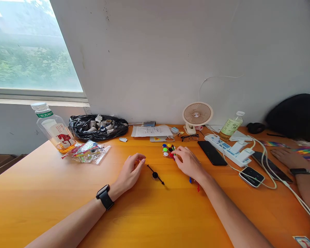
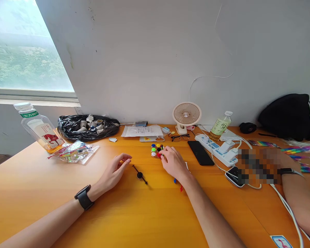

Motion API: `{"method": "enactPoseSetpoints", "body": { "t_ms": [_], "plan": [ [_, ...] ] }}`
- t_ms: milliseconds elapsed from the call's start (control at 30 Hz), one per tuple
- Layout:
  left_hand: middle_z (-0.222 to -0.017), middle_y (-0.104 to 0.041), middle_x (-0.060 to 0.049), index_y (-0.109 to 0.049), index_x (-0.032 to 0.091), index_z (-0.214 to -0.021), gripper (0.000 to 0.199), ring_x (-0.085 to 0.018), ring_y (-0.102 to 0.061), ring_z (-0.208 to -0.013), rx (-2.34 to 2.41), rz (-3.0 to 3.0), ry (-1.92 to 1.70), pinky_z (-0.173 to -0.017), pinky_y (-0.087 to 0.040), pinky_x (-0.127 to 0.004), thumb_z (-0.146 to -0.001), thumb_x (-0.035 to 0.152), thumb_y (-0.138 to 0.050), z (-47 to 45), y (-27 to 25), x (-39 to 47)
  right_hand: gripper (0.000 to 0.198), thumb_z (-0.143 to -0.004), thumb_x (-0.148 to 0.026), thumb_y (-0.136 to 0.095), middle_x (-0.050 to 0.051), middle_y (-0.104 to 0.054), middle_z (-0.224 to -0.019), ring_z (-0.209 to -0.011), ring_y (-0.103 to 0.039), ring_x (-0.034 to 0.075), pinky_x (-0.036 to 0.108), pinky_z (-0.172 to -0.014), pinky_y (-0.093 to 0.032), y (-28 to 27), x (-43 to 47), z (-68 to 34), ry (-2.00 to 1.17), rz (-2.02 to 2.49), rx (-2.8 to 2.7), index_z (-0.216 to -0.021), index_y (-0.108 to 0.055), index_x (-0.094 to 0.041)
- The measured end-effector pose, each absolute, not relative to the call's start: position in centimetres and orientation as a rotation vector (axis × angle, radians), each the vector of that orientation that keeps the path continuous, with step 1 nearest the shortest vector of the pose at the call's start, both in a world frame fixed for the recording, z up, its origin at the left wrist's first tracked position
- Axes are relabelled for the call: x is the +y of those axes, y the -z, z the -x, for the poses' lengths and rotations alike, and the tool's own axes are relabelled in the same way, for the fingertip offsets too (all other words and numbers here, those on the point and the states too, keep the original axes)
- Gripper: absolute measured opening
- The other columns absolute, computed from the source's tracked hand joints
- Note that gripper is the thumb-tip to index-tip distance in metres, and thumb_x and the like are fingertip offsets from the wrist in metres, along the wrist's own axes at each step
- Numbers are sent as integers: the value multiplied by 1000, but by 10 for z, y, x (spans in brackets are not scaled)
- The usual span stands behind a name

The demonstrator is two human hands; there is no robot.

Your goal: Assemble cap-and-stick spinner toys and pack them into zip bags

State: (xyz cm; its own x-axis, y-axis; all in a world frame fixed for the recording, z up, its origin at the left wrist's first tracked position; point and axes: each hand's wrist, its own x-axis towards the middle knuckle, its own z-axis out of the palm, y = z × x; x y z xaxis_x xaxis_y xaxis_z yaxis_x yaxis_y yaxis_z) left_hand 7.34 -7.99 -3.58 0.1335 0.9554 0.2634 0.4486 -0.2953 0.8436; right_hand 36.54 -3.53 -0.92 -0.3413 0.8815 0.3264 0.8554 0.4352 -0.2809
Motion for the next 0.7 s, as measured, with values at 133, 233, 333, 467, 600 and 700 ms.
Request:
{"method": "enactPoseSetpoints", "body": {
  "t_ms": [133, 233, 333, 467, 600, 700],
  "plan": [
    [-116, -70, -9, -66, 23, -111, 32, -26, -63, -109, 1347, -1827, -1103, -94, -51, -42, -105, 48, -47, -73, 35, -80, 27, -98, -13, -56, 8, -67, -106, -100, -60, 24, 36, -91, -49, 12, -36, -364, -33, 1430, -2308, -110, -78, -21],
    [-116, -70, -9, -66, 23, -111, 32, -26, -63, -110, 1343, -1839, -1102, -95, -51, -41, -105, 48, -48, -74, 35, -80, 25, -96, -13, -57, 8, -68, -106, -100, -59, 24, 36, -90, -49, 13, -36, -363, -19, 1448, -2323, -107, -78, -21],
    [-116, -70, -8, -66, 23, -111, 32, -26, -64, -110, 1344, -1842, -1105, -95, -51, -40, -105, 48, -48, -75, 35, -80, 26, -94, -11, -58, 8, -68, -107, -101, -60, 24, 35, -91, -49, 13, -37, -361, -33, 1473, -2333, -107, -78, -22],
    [-116, -71, -8, -67, 23, -111, 32, -26, -64, -110, 1348, -1842, -1118, -94, -52, -39, -104, 49, -49, -75, 37, -80, 25, -93, -12, -60, 8, -70, -108, -101, -60, 24, 35, -90, -48, 11, -36, -360, -61, 1513, -2336, -106, -78, -22],
    [-116, -71, -9, -67, 23, -111, 32, -26, -64, -111, 1341, -1849, -1122, -95, -52, -40, -105, 49, -49, -74, 39, -79, 23, -93, -14, -61, 7, -70, -108, -103, -60, 25, 36, -87, -46, 10, -36, -359, -44, 1545, -2336, -105, -78, -22],
    [-115, -71, -9, -67, 23, -111, 33, -26, -65, -110, 1350, -1842, -1122, -94, -53, -40, -105, 49, -49, -74, 39, -79, 21, -95, -16, -59, 7, -70, -109, -103, -60, 25, 36, -85, -44, 9, -37, -357, -5, 1546, -2331, -104, -77, -23]
  ]
}}
